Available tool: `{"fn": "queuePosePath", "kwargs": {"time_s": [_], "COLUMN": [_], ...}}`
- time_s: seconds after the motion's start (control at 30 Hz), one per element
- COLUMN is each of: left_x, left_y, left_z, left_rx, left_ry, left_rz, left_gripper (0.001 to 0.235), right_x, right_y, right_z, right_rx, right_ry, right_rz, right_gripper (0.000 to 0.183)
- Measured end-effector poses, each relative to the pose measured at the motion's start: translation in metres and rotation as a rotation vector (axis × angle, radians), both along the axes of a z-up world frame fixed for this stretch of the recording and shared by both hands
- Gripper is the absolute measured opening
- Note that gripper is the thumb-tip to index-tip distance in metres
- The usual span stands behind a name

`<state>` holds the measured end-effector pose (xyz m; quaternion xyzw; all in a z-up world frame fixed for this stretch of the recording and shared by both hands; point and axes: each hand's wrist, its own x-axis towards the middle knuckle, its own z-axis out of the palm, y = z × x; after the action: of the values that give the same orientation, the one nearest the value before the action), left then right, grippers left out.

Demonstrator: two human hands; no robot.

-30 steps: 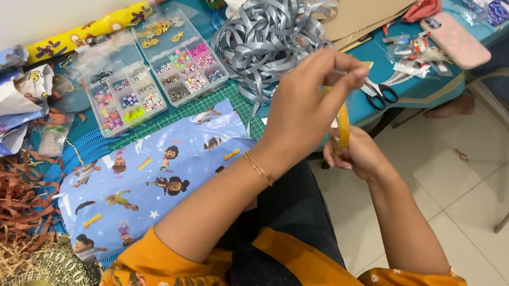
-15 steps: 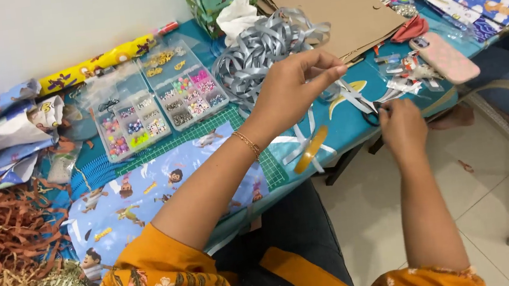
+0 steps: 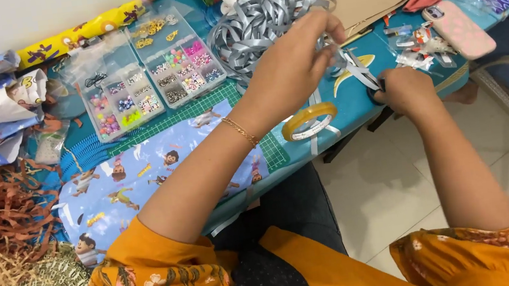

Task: The person places small packaged items and shredded paper into a cardboard box, closes the lid, and wraps the box in blue patterned wrapping paper. They use scissors to cut tape and secure the paper around the box, folding the edges neatly.

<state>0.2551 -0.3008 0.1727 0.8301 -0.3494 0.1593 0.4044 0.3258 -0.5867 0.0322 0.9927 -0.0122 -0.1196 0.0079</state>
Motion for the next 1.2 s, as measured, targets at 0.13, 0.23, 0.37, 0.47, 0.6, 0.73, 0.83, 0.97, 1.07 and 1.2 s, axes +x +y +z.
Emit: {"fn": "queuePosePath", "kwargs": {"time_s": [0.13, 0.23, 0.37, 0.47, 0.6, 0.73, 0.83, 0.97, 1.07, 1.2], "left_x": [0.000, -0.001, 0.009, 0.014, 0.015, 0.025, 0.030, 0.027, 0.024, 0.015], "left_y": [0.002, 0.003, 0.001, 0.000, 0.004, 0.011, 0.016, 0.021, 0.018, 0.015], "left_z": [0.004, 0.006, 0.003, -0.003, 0.002, 0.003, 0.001, -0.002, -0.006, 0.002], "left_rx": [-0.009, -0.045, -0.034, -0.003, 0.013, -0.080, -0.112, -0.081, -0.069, -0.007], "left_ry": [-0.001, 0.021, -0.133, -0.223, -0.010, 0.121, 0.173, 0.290, 0.367, 0.418], "left_rz": [0.007, -0.008, 0.044, 0.052, 0.019, -0.089, -0.211, -0.254, -0.218, -0.167], "left_gripper": [0.015, 0.004, 0.004, 0.007, 0.010, 0.006, 0.028, 0.051, 0.062, 0.066], "right_x": [0.010, -0.008, -0.032, -0.060, -0.080, -0.075, -0.072, -0.075, -0.082, -0.078], "right_y": [-0.015, -0.019, -0.017, 0.008, 0.018, 0.015, 0.008, 0.008, 0.019, 0.022], "right_z": [0.001, 0.033, 0.079, 0.129, 0.155, 0.151, 0.149, 0.159, 0.169, 0.167], "right_rx": [-0.212, -0.293, -0.146, 0.052, 0.453, 0.428, 0.441, 0.586, 0.561, 0.456], "right_ry": [-0.029, -0.064, -0.248, -0.223, 0.071, 0.175, 0.122, 0.204, 0.189, 0.163], "right_rz": [0.040, 0.057, 0.054, 0.020, 0.054, 0.135, 0.155, 0.009, -0.006, 0.049], "right_gripper": [0.037, 0.034, 0.047, 0.067, 0.066, 0.063, 0.065, 0.055, 0.053, 0.048]}}
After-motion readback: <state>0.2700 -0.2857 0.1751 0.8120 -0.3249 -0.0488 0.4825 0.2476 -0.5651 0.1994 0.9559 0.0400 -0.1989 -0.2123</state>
